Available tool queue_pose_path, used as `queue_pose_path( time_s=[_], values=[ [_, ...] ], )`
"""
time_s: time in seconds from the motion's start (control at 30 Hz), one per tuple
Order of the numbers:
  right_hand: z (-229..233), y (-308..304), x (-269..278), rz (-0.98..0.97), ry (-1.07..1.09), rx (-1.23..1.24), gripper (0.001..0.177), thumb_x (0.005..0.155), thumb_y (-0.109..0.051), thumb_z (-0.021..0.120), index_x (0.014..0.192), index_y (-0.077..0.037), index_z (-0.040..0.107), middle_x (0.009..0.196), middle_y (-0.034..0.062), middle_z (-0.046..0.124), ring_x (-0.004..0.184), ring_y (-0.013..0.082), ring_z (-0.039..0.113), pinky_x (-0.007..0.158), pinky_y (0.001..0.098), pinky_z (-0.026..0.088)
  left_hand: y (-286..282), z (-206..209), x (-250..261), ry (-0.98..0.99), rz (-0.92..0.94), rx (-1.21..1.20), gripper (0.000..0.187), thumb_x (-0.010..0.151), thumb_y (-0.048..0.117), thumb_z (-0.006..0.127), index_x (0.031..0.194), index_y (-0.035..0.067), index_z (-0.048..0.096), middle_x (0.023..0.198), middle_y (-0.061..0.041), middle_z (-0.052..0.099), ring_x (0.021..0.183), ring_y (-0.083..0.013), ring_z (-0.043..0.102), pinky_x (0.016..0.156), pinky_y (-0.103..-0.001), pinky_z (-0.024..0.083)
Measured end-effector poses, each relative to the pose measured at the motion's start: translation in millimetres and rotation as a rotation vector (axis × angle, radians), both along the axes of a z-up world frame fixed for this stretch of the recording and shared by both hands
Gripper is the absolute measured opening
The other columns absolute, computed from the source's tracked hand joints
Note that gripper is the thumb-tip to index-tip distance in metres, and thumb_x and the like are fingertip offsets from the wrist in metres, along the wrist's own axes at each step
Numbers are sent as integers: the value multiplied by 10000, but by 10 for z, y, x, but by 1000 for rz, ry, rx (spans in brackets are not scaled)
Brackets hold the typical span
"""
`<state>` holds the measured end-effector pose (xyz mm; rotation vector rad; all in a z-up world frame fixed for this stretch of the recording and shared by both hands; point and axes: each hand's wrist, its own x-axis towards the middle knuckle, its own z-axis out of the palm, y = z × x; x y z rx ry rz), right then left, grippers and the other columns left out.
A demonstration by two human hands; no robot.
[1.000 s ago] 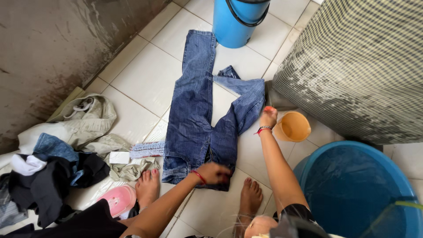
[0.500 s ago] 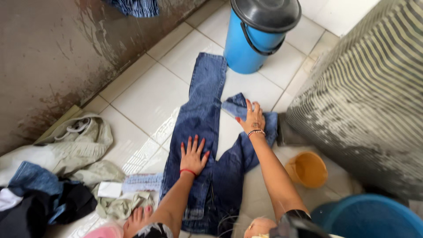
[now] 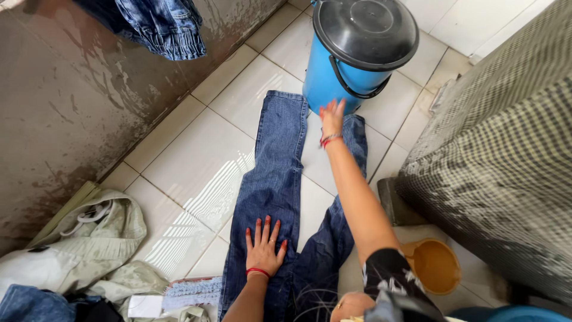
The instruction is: The person washes a pair of jeans by hand on the floor, applying soap and scrubbing the wet fabric with a brush.
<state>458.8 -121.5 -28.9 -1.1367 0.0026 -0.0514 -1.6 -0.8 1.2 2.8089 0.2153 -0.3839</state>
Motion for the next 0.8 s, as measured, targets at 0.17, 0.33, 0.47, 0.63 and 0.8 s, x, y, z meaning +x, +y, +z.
queue_pose_path(
  time_s=[0.17, 0.33, 0.47, 0.63, 0.8],
  values=[
    [454, -160, 796, 49, 153, -203, 930, 865, -20, 587, 1619, -210, 76, 1561, 9, 350, 1041, 78, 594, 714, 253, 478, 7, 24, 31, 100, -6, -24, 705, 988, 570, 372, 1608, 285, 194, 1688, -49, 78, 1549, -306, 30, 1214, -587, 8],
    [556, -739, 863, 99, 58, -577, 549, 933, -83, 597, 1475, -95, 507, 1218, 48, 731, 900, 73, 661, 659, 236, 480, 18, -41, 18, 113, -20, -12, 702, 986, 575, 365, 1605, 289, 198, 1689, -47, 91, 1548, -315, 39, 1214, -594, 13],
    [497, -986, -262, 68, -75, -1214, 275, 898, -176, 702, 1143, -110, 807, 1000, 59, 791, 847, 183, 719, 767, 326, 573, 7, -132, -12, 11, -4, -7, 705, 972, 574, 386, 1594, 285, 226, 1679, -51, 122, 1540, -315, 66, 1206, -597, 32],
    [132, -1433, -1104, -139, 94, -1382, 433, 842, -249, 797, 1202, -18, 726, 1094, 198, 727, 959, 314, 688, 818, 407, 540, -1, -249, -40, -66, -6, 15, 708, 959, 575, 415, 1585, 279, 269, 1671, -52, 174, 1538, -316, 107, 1206, -598, 55],
    [-62, -1529, -1174, 109, 628, -658, 553, 866, -195, 721, 1289, 159, 685, 1233, 285, 708, 1039, 352, 678, 853, 392, 535, 35, -269, -75, -312, 9, -52, 758, 874, 607, 482, 1532, 246, 376, 1625, -87, 258, 1499, -332, 170, 1175, -595, 57]
  ],
)
